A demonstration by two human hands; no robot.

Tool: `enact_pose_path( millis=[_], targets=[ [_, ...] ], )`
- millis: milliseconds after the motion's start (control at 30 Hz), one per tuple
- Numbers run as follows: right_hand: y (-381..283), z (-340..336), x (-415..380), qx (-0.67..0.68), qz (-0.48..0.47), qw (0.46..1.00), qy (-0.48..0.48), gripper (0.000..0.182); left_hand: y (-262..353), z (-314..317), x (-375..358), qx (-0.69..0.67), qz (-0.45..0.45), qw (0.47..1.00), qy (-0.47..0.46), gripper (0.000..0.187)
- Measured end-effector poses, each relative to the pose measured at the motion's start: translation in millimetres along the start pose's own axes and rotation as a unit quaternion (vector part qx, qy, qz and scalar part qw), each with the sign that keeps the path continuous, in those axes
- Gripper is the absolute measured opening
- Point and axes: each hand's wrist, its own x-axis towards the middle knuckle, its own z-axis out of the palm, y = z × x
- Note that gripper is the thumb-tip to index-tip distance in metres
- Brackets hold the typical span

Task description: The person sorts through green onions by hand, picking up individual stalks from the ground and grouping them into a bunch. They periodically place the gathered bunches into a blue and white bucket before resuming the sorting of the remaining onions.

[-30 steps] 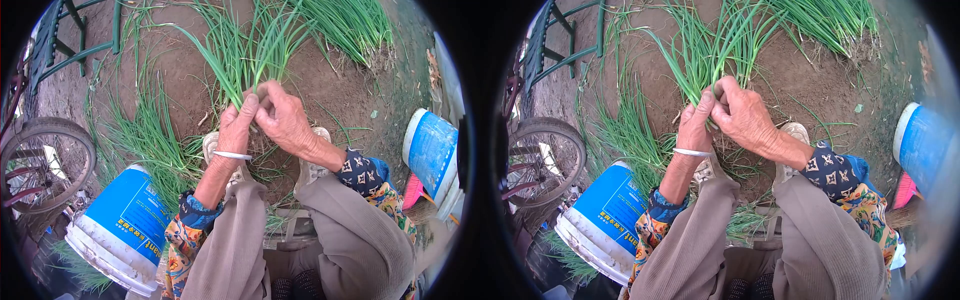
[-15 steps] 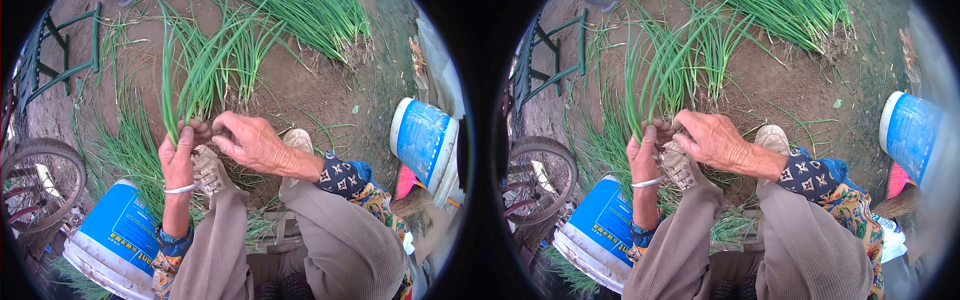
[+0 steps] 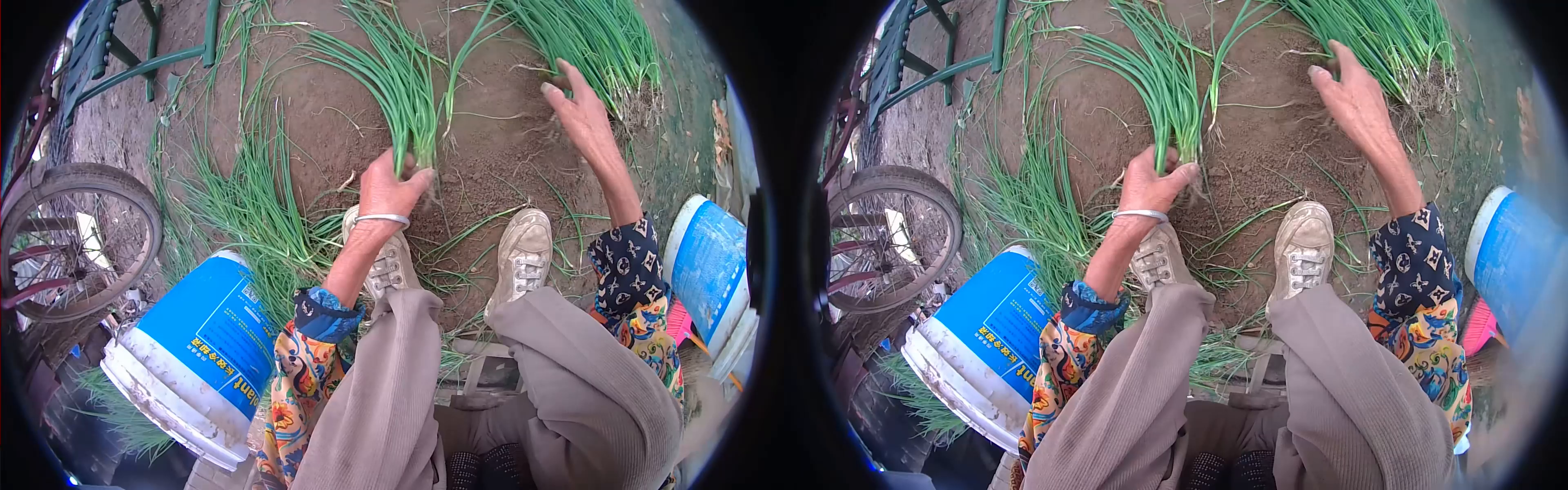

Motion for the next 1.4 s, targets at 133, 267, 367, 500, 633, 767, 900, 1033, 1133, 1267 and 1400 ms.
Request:
enact_pose_path(
  millis=[133,267,367,500,633,767,900,1033,1133,1267,1400],
  targets=[
    [-3,-4,-9,-0.024,-0.065,0.991,0.111,0.039,18,15,-11,-0.331,-0.157,0.926,-0.091,0.022],
    [-33,23,-35,0.073,-0.077,0.994,0.038,0.014,3,7,-19,-0.325,-0.154,0.933,-0.026,0.02],
    [-49,51,-47,0.083,-0.098,0.991,-0.026,0.017,0,-2,-27,-0.331,-0.149,0.932,-0.01,0.018],
    [-65,80,-58,-0.044,-0.066,0.987,-0.141,0.035,8,2,-27,-0.344,-0.15,0.927,-0.003,0.017],
    [-54,92,-58,0.034,-0.043,0.989,-0.14,0.029,6,-3,-27,-0.381,-0.15,0.912,0.014,0.017],
    [-47,84,-54,0.227,0.034,0.948,-0.221,0.02,-4,-16,-25,-0.376,-0.136,0.914,0.072,0.019],
    [-44,75,-58,0.369,0.104,0.874,-0.298,0.019,-19,-28,-22,-0.333,-0.118,0.92,0.168,0.016],
    [-34,75,-61,0.48,0.112,0.816,-0.302,0.021,-22,-50,-23,-0.314,-0.101,0.904,0.272,0.017],
    [-39,78,-66,0.55,0.124,0.76,-0.325,0.023,-5,-53,-31,-0.331,-0.072,0.905,0.258,0.018],
    [-47,82,-74,0.578,0.129,0.725,-0.351,0.023,23,-34,-39,-0.346,-0.095,0.926,0.121,0.026],
    [-60,85,-84,0.565,0.116,0.727,-0.372,0.024,28,-12,-36,-0.428,-0.139,0.893,-0.02,0.026]
  ],
)
